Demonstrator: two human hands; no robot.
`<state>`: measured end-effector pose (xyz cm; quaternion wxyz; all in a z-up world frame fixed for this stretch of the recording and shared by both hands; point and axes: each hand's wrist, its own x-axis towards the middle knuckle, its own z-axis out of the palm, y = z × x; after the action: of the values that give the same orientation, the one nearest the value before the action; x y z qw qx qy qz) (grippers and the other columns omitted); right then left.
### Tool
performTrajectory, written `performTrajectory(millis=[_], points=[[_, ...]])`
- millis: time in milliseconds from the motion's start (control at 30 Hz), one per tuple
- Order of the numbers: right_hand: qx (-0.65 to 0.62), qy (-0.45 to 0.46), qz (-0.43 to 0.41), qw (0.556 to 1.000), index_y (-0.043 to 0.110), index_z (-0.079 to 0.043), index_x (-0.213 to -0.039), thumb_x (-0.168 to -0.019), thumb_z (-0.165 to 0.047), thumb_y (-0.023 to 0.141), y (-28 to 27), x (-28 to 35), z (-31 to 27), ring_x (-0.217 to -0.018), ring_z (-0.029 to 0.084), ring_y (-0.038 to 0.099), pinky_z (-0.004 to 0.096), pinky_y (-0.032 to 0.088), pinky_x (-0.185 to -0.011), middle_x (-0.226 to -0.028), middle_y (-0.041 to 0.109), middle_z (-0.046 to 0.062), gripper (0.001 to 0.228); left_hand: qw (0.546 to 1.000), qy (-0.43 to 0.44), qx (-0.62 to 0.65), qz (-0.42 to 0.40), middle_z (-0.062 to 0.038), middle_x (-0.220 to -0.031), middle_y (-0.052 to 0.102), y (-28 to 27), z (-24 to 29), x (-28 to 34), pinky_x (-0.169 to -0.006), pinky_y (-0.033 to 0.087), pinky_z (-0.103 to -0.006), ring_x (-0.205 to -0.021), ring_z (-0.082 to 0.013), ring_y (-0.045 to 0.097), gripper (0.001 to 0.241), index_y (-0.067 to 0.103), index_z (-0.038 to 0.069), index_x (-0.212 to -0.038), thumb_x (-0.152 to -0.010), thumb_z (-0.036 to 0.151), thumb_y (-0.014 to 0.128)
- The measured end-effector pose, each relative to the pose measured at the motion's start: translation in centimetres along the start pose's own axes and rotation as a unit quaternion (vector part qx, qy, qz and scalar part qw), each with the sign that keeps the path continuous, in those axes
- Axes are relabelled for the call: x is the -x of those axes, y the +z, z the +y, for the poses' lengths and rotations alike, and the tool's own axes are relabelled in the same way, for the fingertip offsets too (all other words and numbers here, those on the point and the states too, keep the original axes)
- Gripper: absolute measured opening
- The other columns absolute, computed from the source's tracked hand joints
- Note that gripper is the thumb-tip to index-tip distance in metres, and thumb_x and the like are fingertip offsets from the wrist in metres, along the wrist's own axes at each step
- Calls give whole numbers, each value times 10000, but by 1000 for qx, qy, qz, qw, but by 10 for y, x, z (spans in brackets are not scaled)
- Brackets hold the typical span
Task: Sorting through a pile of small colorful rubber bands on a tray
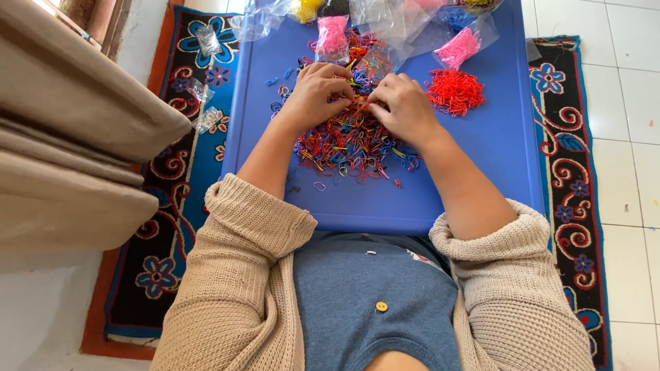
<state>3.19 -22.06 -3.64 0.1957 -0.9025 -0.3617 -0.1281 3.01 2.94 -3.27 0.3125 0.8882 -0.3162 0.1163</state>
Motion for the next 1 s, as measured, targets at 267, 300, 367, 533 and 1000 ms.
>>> performTrajectory(millis=[267, 300, 367, 533, 1000], points=[[-14, -1, 17, 1000, 778, -109, -993, -967, -203, 817, -15, 2, 7, -891, 291, 565, 434, 478, -754, -958, 642, 100, 105, 999, 7, -21, -36, -58, -1317, 620, -5, 4, 1, -1017, 373, -550, -1261, -324, 510, 317, 715, 201, -1223, -926, 291, 786], [-4, -13, 29, 999, 781, -111, -990, -979, -197, 814, -14, 3, 9, -879, 298, 568, 439, 476, -748, -947, 635, 103, 93, 999, 18, -21, -32, -46, -1323, 610, -4, 3, 2, -1018, 370, -548, -1258, -323, 504, 326, 708, 196, -1227, -922, 269, 798], [1, -17, 38, 999, 780, -118, -996, -977, -178, 818, -12, 5, 11, -879, 298, 577, 438, 485, -761, -957, 637, 95, 74, 999, 21, -18, -44, -50, -1318, 615, 0, 1, 2, -1031, 358, -532, -1257, -312, 522, 286, 722, 206, -1189, -915, 250, 790], [5, -25, 61, 998, 780, -124, -1002, -973, -105, 816, -10, 4, 23, -877, 288, 584, 428, 489, -774, -978, 642, 86, 49, 999, 29, -17, -31, -28, -1285, 645, 2, -1, -1, -1024, 360, -481, -1222, -276, 541, 165, 756, 205, -1046, -887, 198, 802], [-9, -37, 52, 998, 768, -141, -1056, -982, -213, 810, -19, 1, -4, -905, 299, 613, 434, 490, -800, -988, 685, 80, 112, 999, 40, -11, 18, -25, -1245, 678, 3, 0, -3, -995, 391, -475, -1167, -277, 576, 124, 760, 182, -1039, -938, 241, 799]])
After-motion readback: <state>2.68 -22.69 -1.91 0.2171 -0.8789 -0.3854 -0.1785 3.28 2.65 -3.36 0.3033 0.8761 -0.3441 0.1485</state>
